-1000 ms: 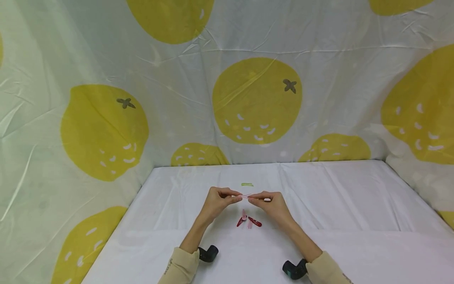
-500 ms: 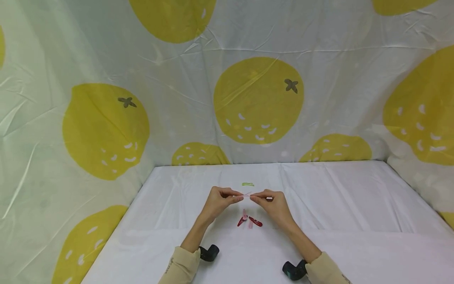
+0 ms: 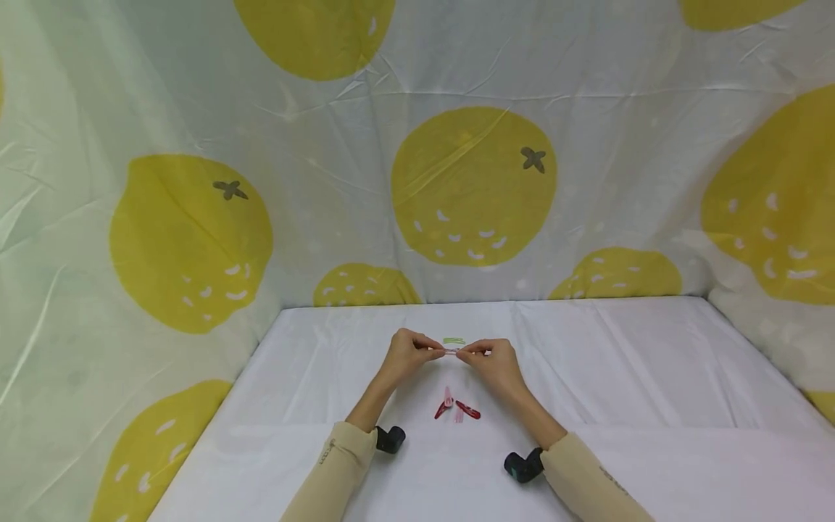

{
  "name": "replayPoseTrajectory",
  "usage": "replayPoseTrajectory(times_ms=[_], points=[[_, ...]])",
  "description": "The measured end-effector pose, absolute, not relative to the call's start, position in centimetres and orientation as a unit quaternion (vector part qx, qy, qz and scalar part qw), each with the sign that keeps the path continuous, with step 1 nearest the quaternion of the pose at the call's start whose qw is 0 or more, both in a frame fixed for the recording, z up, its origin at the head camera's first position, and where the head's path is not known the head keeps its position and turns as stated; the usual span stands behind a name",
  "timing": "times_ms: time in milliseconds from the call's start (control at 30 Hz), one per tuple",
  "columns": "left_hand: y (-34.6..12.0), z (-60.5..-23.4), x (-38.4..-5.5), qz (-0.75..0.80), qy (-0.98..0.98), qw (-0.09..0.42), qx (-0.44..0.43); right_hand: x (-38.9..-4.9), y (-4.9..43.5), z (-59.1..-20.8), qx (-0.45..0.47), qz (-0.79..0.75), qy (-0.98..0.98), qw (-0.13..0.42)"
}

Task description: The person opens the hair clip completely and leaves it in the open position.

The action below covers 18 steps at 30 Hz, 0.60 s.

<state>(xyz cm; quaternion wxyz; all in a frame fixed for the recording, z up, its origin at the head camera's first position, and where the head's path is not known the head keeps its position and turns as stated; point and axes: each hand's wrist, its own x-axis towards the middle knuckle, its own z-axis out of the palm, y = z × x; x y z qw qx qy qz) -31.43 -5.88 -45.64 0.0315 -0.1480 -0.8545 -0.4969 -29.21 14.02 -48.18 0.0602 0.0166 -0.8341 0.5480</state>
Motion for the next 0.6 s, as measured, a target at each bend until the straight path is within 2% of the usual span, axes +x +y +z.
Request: replayPoseTrajectory(times_ms=[300, 600], points=[[-4.7, -47.8, -33.5, -0.488, -0.869, 0.054, -0.058, -31.7, 13.6, -49.6, -0.013, 0.527, -0.849, 0.041], [-4.0, -48.1, -34.7, -0.483, -0.873, 0.047, -0.042, -32.6, 13.9, -49.6, 0.001, 0.508, -0.859, 0.066]])
